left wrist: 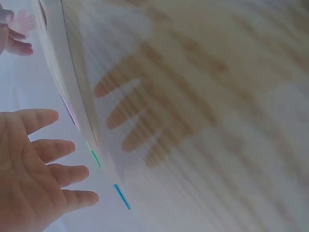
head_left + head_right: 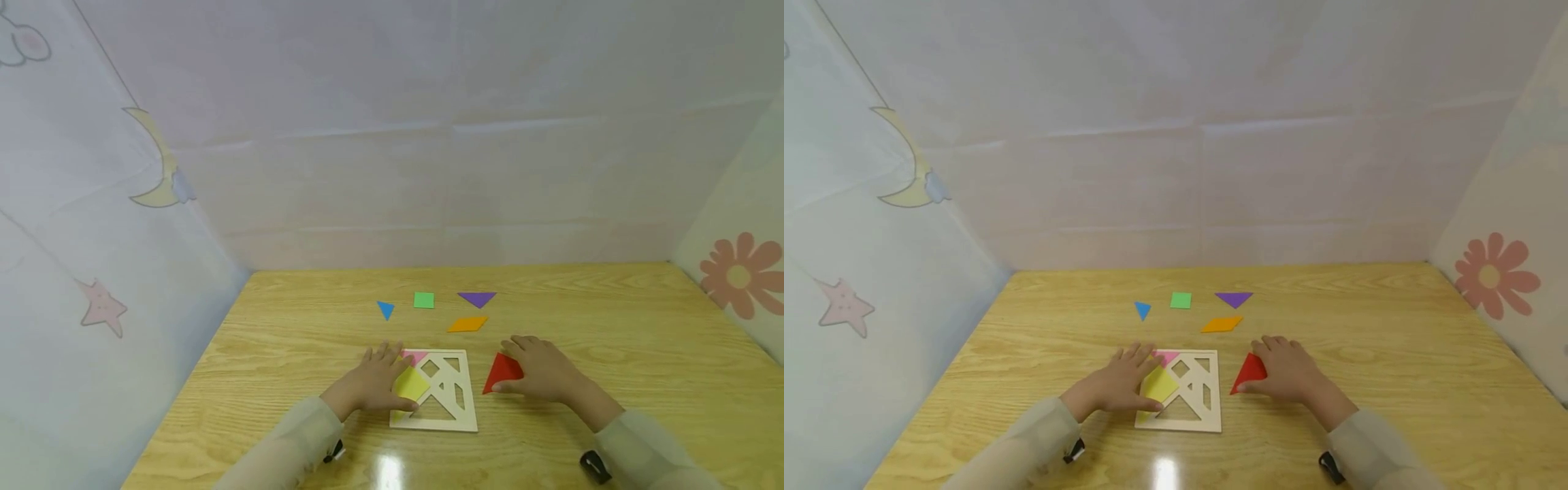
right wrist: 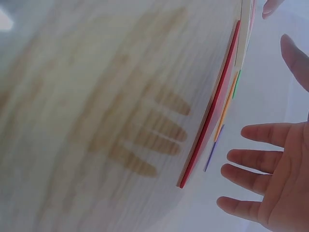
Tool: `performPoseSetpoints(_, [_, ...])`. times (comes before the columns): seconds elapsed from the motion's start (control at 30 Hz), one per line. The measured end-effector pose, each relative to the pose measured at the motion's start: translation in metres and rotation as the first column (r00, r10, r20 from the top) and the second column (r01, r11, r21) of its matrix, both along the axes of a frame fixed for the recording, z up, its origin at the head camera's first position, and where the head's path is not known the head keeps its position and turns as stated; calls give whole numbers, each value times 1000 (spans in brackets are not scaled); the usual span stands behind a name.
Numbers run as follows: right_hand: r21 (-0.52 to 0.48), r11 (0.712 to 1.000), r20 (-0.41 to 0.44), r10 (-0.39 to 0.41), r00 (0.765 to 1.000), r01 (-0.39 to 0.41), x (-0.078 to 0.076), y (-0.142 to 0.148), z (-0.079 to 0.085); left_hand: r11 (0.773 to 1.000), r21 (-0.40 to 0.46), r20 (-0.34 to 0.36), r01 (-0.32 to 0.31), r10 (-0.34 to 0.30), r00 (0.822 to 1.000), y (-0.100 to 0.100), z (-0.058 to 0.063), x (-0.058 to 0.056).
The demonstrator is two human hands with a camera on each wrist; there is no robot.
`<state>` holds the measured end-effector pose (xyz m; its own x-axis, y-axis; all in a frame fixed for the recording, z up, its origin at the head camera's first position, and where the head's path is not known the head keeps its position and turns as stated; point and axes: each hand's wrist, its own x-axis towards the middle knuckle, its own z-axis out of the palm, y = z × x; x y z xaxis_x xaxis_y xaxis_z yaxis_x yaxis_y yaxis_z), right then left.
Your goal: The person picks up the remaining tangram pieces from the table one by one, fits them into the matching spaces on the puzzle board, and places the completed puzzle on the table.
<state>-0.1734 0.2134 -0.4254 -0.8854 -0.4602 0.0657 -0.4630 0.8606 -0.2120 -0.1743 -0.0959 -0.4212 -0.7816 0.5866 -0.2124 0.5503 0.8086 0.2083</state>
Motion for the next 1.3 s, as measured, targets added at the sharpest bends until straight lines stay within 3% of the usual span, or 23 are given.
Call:
performPoseSetpoints(0.23, [19,1000,35,10,999,-11,-1,-3,-4,1000,-1,55,4,-4,998,0,-1,1])
performPoseSetpoints(0.67, [68,998,177,-17,984,5,-1,-11,2,999,-34,71,35,-32,997,-2,-2,1])
performPoseSetpoints(0.93, [79,996,165,17,986,-30,-7,-15,2,996,-29,22,87,-86,996,-4,-7,-4])
performPoseSetpoints(1.3, [71,997,145,22,989,-33,-14,-13,3,995,-49,21,90,-89,996,-1,-7,-13])
